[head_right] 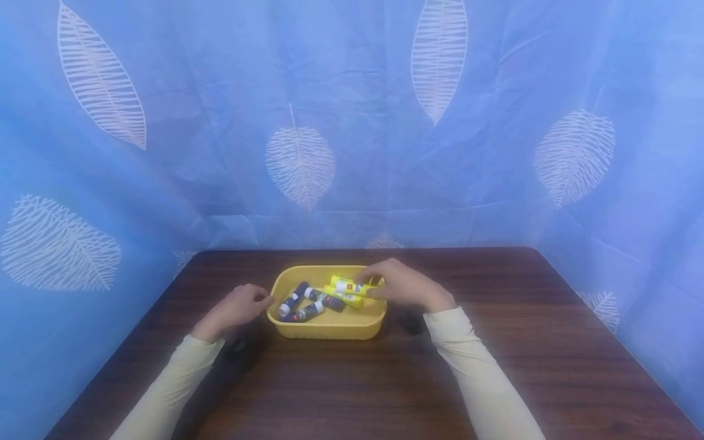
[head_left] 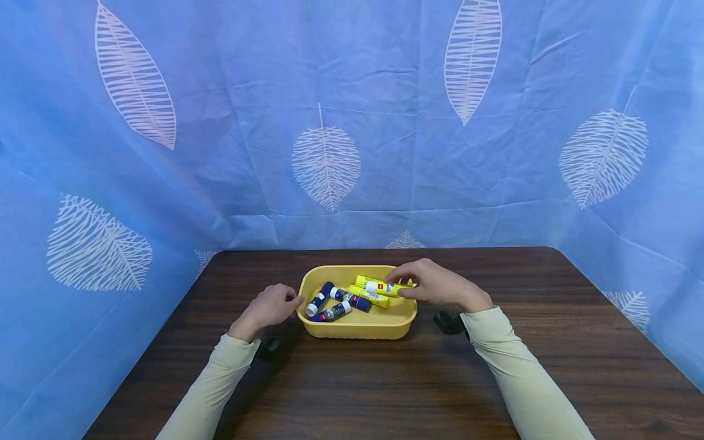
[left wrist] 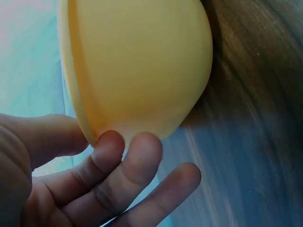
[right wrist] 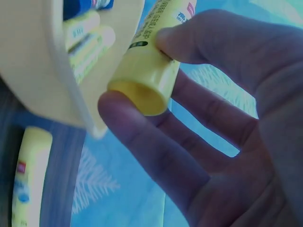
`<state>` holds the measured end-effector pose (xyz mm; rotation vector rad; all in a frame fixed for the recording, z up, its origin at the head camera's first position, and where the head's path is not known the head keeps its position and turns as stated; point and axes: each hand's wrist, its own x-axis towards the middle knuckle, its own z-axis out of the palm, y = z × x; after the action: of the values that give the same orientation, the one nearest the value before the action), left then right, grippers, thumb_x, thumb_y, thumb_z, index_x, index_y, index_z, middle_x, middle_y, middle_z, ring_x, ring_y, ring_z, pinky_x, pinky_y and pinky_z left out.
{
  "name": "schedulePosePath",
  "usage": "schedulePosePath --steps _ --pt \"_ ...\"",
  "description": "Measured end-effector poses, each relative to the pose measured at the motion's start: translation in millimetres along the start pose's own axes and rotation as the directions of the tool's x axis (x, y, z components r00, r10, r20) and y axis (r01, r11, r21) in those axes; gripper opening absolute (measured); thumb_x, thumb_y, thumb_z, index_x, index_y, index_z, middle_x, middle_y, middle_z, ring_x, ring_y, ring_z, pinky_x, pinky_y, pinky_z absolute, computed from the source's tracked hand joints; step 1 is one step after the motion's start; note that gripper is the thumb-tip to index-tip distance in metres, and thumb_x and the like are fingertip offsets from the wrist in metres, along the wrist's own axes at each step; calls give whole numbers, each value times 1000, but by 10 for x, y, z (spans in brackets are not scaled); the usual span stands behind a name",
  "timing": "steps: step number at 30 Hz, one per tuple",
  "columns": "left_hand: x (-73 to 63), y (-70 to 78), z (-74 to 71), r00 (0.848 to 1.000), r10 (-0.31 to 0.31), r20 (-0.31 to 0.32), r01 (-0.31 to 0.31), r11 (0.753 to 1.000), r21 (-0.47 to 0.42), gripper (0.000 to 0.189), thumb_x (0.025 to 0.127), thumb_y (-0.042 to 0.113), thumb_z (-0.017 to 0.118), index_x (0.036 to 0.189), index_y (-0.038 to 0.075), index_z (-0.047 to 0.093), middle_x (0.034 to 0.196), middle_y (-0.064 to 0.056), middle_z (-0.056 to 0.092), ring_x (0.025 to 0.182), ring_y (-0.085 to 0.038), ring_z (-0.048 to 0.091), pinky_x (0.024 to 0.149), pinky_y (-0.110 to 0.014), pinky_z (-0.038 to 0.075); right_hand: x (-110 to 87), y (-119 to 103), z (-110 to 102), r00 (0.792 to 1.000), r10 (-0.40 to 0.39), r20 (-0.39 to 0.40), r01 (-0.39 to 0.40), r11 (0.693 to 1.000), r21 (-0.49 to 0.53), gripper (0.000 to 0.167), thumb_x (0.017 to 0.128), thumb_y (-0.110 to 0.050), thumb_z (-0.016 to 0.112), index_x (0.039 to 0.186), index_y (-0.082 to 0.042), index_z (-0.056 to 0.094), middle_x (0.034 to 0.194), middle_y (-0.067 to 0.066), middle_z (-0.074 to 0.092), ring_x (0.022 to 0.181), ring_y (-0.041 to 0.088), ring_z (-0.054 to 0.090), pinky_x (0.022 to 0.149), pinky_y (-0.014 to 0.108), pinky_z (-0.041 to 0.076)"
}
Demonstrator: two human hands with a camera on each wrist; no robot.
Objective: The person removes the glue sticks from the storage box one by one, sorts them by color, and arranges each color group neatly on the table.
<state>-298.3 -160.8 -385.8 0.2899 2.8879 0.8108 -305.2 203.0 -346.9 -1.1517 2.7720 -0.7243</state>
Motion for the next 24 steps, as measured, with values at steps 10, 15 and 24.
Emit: schedulePosePath --steps 10,15,24 --pt "15 -31 8 1000 -25 13 25 1000 -5 33 103 26 60 77 9 69 63 -3 59 52 -15 44 50 -26 33 -279 218 -229 992 105 -75 -106 994 -8 34 96 -11 71 129 -16 69 130 5 69 119 27 64 89 44 55" --pt "9 -48 -13 999 -19 27 20 1000 -17 33 103 26 60 76 8 68 63 -4 60 54 -16 46 51 -26 35 -360 330 -271 988 133 -80 -135 991 -20 32 95 -11 71 127 -12 70 128 7 70 117 30 65 89 46 55" --pt "-11 -43 -39 999 -27 38 27 999 -18 33 103 26 60 76 8 67 64 -5 59 54 -16 46 51 -26 35 -425 512 -293 983 170 -77 -172 985 -28 26 94 -10 72 120 -11 72 117 6 72 105 25 67 82 40 55"
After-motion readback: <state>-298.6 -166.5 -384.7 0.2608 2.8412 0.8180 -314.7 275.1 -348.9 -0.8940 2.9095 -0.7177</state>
